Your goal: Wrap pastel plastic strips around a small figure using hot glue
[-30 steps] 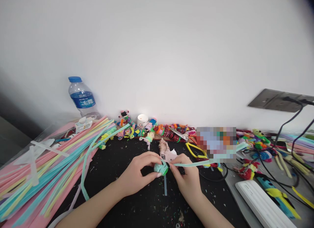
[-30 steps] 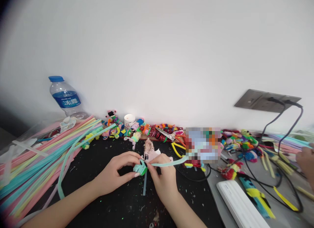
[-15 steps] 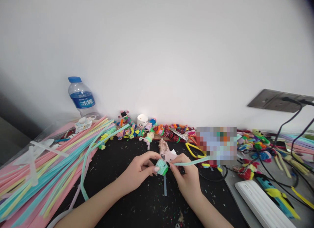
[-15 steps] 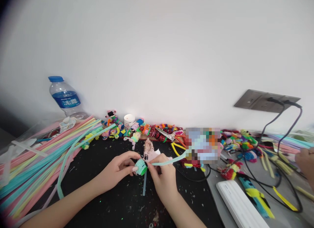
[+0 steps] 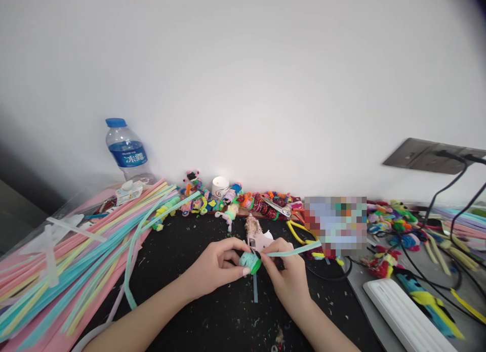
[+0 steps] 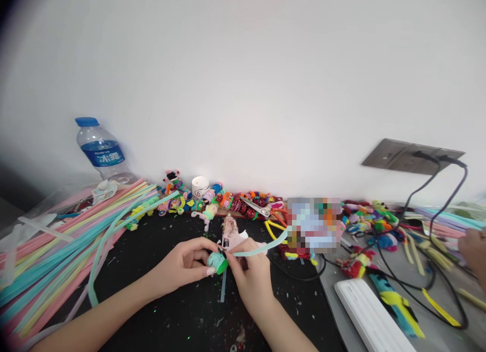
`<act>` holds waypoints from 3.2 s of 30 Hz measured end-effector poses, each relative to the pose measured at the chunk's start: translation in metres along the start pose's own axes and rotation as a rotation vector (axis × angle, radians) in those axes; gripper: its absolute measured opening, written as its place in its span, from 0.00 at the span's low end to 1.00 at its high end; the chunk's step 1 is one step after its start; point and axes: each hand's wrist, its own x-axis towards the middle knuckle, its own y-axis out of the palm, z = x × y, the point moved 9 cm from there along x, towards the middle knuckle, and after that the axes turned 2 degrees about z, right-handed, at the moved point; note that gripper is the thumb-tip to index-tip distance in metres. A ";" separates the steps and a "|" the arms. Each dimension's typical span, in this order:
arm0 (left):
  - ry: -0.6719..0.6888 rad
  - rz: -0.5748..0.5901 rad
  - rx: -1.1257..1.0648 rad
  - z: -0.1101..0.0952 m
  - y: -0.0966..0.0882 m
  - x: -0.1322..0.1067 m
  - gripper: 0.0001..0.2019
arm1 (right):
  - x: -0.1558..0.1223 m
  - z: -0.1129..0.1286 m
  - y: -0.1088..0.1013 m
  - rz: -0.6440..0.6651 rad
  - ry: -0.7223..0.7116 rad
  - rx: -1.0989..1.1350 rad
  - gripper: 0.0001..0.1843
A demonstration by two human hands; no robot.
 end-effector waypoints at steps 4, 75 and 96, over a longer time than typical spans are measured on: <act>-0.011 0.001 0.021 0.004 0.000 0.000 0.14 | 0.001 0.002 0.000 0.003 0.000 0.014 0.07; 0.051 -0.002 -0.172 0.003 -0.007 0.003 0.12 | -0.001 -0.008 0.002 0.023 0.058 0.039 0.12; 0.024 0.013 -0.288 -0.005 -0.002 0.001 0.12 | -0.001 -0.009 0.000 0.015 0.114 0.123 0.10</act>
